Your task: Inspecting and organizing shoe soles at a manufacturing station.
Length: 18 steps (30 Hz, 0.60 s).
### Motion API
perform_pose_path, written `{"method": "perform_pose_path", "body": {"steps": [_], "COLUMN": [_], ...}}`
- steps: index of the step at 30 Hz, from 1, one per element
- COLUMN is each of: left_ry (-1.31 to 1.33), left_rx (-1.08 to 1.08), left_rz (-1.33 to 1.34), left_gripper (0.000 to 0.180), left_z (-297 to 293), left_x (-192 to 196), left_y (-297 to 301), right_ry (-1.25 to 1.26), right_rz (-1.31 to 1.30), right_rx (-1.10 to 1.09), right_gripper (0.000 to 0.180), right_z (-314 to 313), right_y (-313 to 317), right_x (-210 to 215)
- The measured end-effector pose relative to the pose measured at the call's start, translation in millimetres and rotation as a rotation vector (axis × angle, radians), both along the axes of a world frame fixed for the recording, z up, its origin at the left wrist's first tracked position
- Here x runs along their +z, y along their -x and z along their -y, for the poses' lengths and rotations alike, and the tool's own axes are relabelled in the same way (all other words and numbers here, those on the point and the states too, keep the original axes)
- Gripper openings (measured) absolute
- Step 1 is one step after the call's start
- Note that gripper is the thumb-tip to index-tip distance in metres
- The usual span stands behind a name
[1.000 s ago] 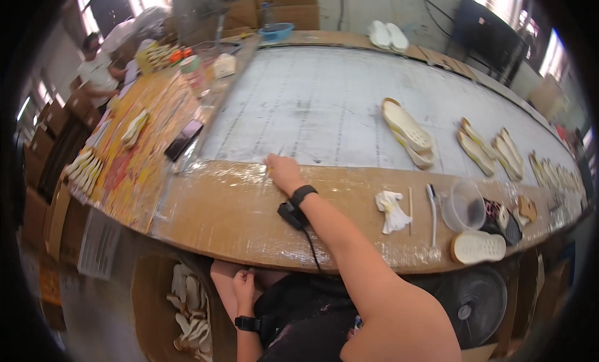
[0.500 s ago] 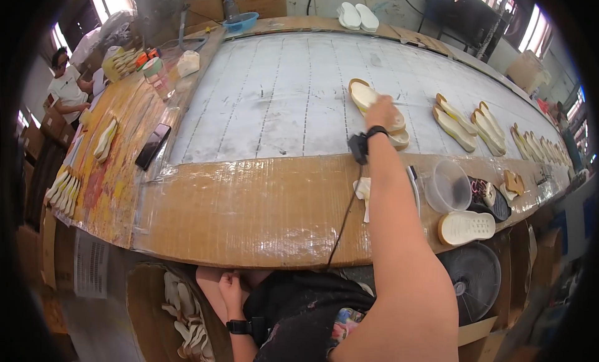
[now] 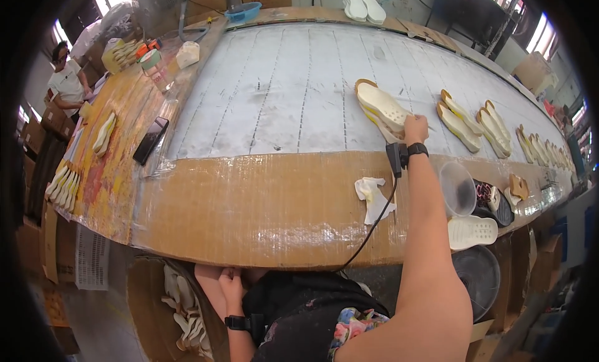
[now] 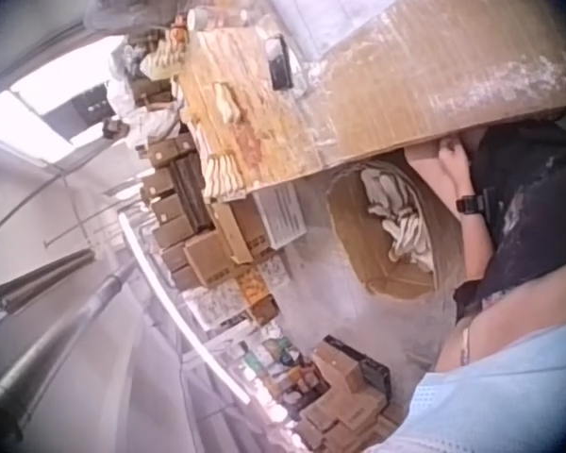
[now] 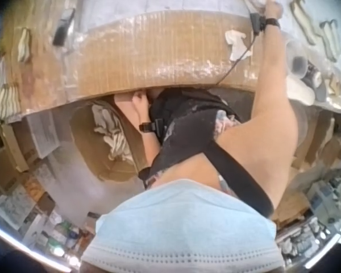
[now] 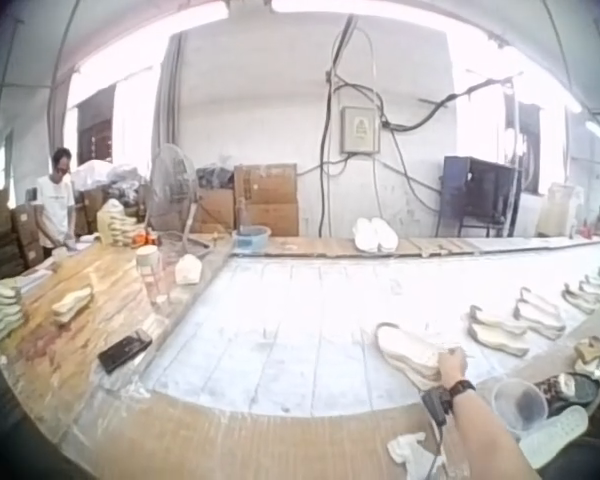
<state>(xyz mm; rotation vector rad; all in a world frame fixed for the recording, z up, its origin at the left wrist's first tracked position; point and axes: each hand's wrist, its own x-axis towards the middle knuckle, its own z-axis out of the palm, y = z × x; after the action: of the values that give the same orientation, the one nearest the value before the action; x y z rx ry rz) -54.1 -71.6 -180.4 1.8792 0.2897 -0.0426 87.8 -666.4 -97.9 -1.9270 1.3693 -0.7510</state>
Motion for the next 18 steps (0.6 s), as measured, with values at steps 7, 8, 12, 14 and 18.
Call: {"method": "perform_pose_path", "body": {"steps": [7,8,12,14,18], "left_ry": [-0.115,-0.085,-0.026,0.213,0.334], "left_rx": [-0.025,-0.019,-0.033,-0.063,-0.342], "left_rz": [-0.01,-0.027,0.009,-0.024,-0.192], "left_gripper": [0.019,0.02,0.019,0.017,0.014], "left_z": [0,-3,-1,-1,16], "left_x": [-1,-4,-3,8,84], "left_y": [-2,0,6,15,16], "right_ry": [-0.158,-0.327,-0.788,-0.902,-1.396], "right_rz": [0.119,0.162,0.116,0.229,0.516], "right_rx": [-0.071,0.168,0.428,0.422,0.641], "right_gripper": [0.041,0.043,0.045,0.042,0.018], "right_z": [15,1,-56,-98,-156], "right_y": [-8,-12,-11,-16,-2], "right_x": [-32,-26,28,44,63]}}
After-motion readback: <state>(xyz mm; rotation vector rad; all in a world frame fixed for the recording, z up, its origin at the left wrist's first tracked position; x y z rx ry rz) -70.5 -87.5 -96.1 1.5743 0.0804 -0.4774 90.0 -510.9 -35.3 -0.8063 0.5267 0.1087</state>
